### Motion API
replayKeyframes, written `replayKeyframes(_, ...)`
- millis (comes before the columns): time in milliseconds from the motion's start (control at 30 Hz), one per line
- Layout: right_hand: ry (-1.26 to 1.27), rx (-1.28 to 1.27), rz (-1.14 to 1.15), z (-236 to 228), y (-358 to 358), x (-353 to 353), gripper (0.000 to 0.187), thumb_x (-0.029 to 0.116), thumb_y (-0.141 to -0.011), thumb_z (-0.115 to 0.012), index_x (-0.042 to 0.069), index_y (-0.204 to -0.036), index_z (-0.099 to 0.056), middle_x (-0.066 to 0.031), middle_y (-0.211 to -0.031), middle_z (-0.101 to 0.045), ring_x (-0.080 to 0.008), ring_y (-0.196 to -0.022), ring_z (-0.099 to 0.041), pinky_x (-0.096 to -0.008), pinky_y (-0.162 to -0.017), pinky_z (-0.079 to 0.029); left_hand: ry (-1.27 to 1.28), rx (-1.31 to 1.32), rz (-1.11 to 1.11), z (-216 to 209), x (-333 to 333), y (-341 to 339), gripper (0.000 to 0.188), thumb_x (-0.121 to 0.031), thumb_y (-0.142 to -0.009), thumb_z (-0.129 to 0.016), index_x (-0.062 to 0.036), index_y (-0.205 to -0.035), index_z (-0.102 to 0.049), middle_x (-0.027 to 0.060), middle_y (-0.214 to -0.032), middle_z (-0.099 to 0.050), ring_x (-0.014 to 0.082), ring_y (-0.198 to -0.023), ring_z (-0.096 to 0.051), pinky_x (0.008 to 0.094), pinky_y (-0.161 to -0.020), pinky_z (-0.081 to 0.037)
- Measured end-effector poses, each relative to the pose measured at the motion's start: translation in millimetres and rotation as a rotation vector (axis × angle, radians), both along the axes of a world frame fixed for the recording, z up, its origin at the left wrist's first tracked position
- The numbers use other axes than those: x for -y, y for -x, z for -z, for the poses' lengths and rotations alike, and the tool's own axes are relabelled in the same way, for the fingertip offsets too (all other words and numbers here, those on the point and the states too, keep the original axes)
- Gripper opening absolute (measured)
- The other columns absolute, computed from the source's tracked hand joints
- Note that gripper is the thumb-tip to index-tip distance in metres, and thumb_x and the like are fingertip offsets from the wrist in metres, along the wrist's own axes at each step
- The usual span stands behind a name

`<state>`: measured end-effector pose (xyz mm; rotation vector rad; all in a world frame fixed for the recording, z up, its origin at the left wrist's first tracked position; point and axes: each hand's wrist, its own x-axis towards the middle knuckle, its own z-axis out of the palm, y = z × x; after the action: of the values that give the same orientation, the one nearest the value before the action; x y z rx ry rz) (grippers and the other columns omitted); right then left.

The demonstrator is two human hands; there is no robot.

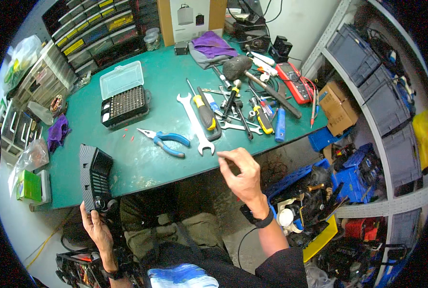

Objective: Connecting wires and assembling a power supply or electronic device housing at a workbench.

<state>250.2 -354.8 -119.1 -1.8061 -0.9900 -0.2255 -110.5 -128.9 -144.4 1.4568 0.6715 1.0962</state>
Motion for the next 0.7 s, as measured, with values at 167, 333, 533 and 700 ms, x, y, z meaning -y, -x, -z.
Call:
replayKeyframes(167,0.008,0.008,0.014,9.3,5.9,-12.2,0.016,0.000,-0.085,-0.080,0.007,-0.099,-0.076,-0.0073,-0.085,-0.070,-0.0242,-0.075,-0.066,-0.0355,-0.072,-0.051,0.037,-0.015,-0.087,1.9,2.3,-0.8,0.056,-0.024,-0.106,-0.068,0.0037,-0.149,-0.047,0.0052,-0.132,-0.058,0.0122,-0.110,-0.057,0.0264,-0.095,-0.046)
replayKeyframes(333,-0.015,0.070,0.028,14.0,5.4,-14.6,0.015,0.001,-0.084,-0.081,0.008,-0.097,-0.076,-0.0066,-0.084,-0.069,-0.0240,-0.073,-0.064,-0.0355,-0.070,-0.050,0.013,-0.033,-0.130,1.8,3.0,-0.8,0.056,-0.025,-0.106,-0.069,0.0024,-0.149,-0.048,0.0035,-0.126,-0.060,0.0100,-0.103,-0.057,0.0252,-0.089,-0.047)
replayKeyframes(533,-0.018,0.124,0.027,16.0,4.8,-14.9,0.016,0.002,-0.083,-0.082,0.008,-0.096,-0.076,-0.0064,-0.085,-0.069,-0.0247,-0.075,-0.065,-0.0362,-0.070,-0.050,0.002,-0.023,-0.111,-0.4,4.5,-4.0,0.056,-0.027,-0.105,-0.070,0.0017,-0.149,-0.049,0.0026,-0.122,-0.061,0.0082,-0.098,-0.056,0.0236,-0.084,-0.046)
replayKeyframes(700,0.002,0.152,0.037,15.2,5.1,-15.5,0.016,0.002,-0.082,-0.082,0.008,-0.095,-0.075,-0.0063,-0.085,-0.070,-0.0256,-0.076,-0.066,-0.0367,-0.070,-0.051,0.009,-0.019,-0.162,8.9,3.8,1.3,0.058,-0.023,-0.107,-0.067,0.0027,-0.154,-0.045,0.0058,-0.131,-0.059,0.0104,-0.105,-0.056,0.0244,-0.089,-0.046)
